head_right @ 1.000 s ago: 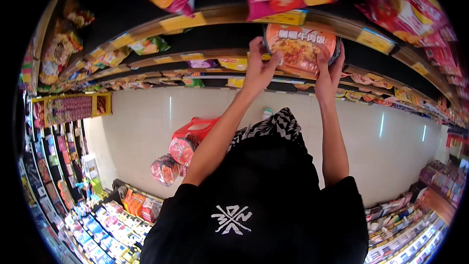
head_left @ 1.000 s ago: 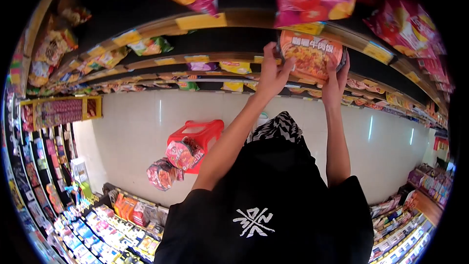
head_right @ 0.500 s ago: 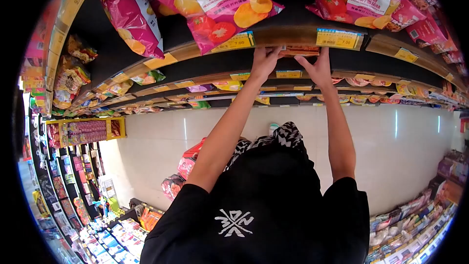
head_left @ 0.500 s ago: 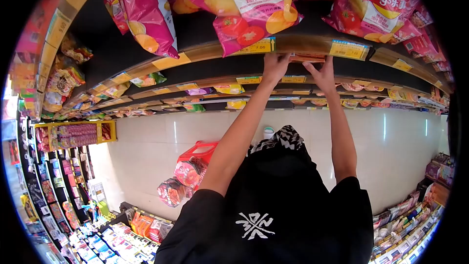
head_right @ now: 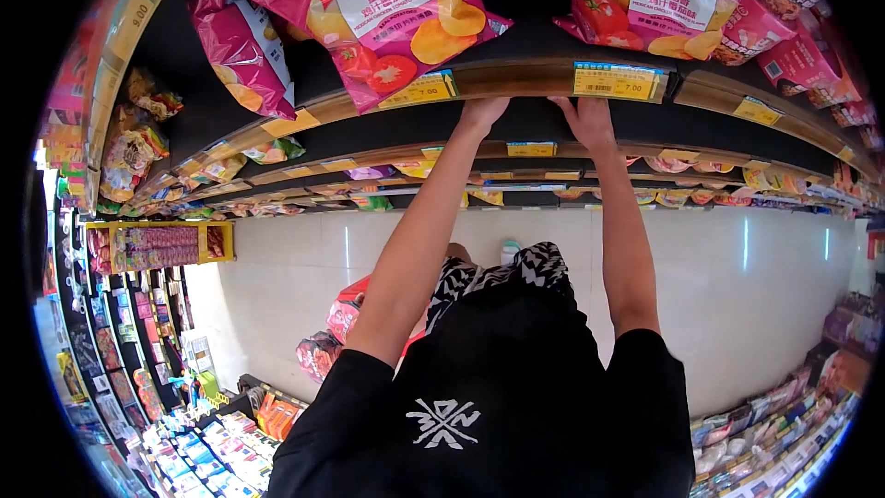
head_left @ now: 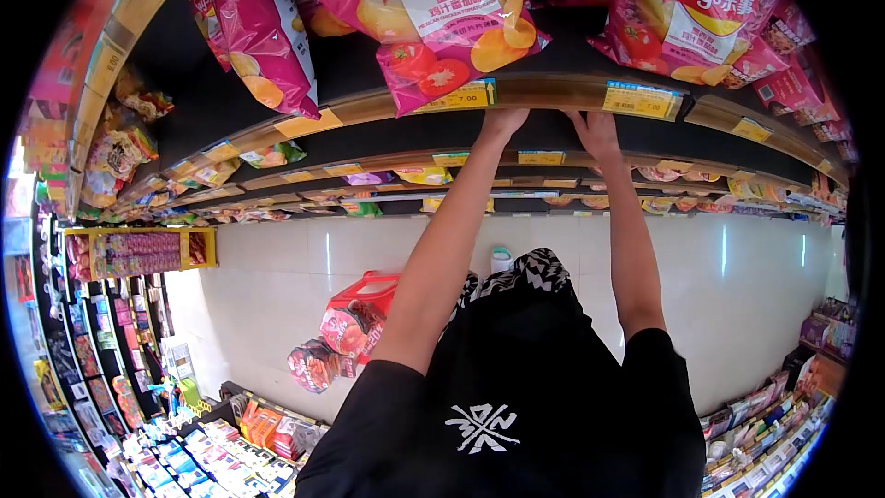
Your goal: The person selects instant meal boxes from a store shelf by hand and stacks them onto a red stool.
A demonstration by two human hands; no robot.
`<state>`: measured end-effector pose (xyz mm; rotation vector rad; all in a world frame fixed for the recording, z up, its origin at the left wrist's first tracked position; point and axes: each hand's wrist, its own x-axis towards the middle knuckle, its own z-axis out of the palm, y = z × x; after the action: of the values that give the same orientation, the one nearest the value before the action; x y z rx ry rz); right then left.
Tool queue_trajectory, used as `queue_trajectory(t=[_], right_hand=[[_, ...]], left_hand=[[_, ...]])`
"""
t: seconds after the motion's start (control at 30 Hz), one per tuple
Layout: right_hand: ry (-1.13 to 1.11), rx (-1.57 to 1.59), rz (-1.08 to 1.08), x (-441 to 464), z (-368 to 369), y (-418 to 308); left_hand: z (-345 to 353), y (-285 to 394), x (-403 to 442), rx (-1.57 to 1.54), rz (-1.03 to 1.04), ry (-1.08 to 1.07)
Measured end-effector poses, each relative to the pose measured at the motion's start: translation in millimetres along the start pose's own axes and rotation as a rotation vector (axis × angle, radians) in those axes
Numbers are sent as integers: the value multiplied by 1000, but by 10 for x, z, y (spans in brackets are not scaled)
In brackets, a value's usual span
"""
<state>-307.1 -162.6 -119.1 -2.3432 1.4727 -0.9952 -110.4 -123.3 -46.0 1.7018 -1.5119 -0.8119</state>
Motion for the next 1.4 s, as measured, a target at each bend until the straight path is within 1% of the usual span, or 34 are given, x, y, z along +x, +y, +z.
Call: queue_trajectory(t=[0.03, 0.1, 0.13, 0.2, 0.23, 0.33, 0.4, 0.47, 0.5, 0.57, 0.67, 0.7, 0.77, 0.8, 0.87, 0.9, 1.0, 1.03, 1.13, 1.2, 1.23, 1.33, 1.4], right_hand=[[17, -46, -24, 2, 32, 42], [-7, -40, -37, -17, 37, 66], [-18, -38, -43, -19, 7, 36], [27, -85, -25, -3, 53, 24], [51, -109, -14, 1, 54, 25], [63, 46, 111, -8, -71, -105], [131, 82, 40, -8, -18, -26], [148, 101, 15, -28, -14, -38], [148, 75, 20, -20, -17, -53], [143, 23, 28, -12, -27, -76], [95, 27, 31, -40, 7, -33], [100, 22, 24, -67, 14, -43], [131, 8, 5, -42, -5, -46], [132, 19, 6, -18, -16, -45], [128, 40, 11, -29, -21, -41], [129, 41, 5, -34, -40, -50], [138, 24, -21, -59, -47, -61], [105, 59, -18, -64, -41, -54], [34, 123, -23, -55, -102, -84], [21, 113, -42, -47, -146, -133], [-5, 89, -20, -37, -133, -130], [24, -44, -10, -42, -101, -158], [14, -23, -18, -24, -84, -147]], left_hand=[[-24, 38, 22, 12, -9, -19], [-25, 80, 41, 31, -38, -66], [19, 61, 31, 25, -10, -9], [74, 76, 53, 18, 62, 108], [73, 72, 71, 55, 61, 83], [23, 71, 133, 74, 20, -51], [38, 40, 157, -18, -35, -65], [100, -39, 173, -539, -122, -68], [201, -203, 257, -1016, -176, -60], [287, -276, 347, -1493, -221, -59], [278, -279, 343, -1427, -251, -50], [277, -287, 324, -1365, -294, -29], [244, -262, 342, -1259, -271, -32], [245, -299, 349, -1218, -212, -53], [265, -382, 386, -1139, -168, -77], [263, -391, 388, -1103, -183, -79], [287, -407, 357, -1146, -278, -53], [283, -389, 339, -1187, -315, -36], [265, -353, 328, -1154, -280, -68], [264, -294, 293, -1096, -269, -27], [252, -235, 269, -1067, -261, -6], [265, -252, 286, -869, -181, -18], [294, -288, 319, -925, -142, -16]])
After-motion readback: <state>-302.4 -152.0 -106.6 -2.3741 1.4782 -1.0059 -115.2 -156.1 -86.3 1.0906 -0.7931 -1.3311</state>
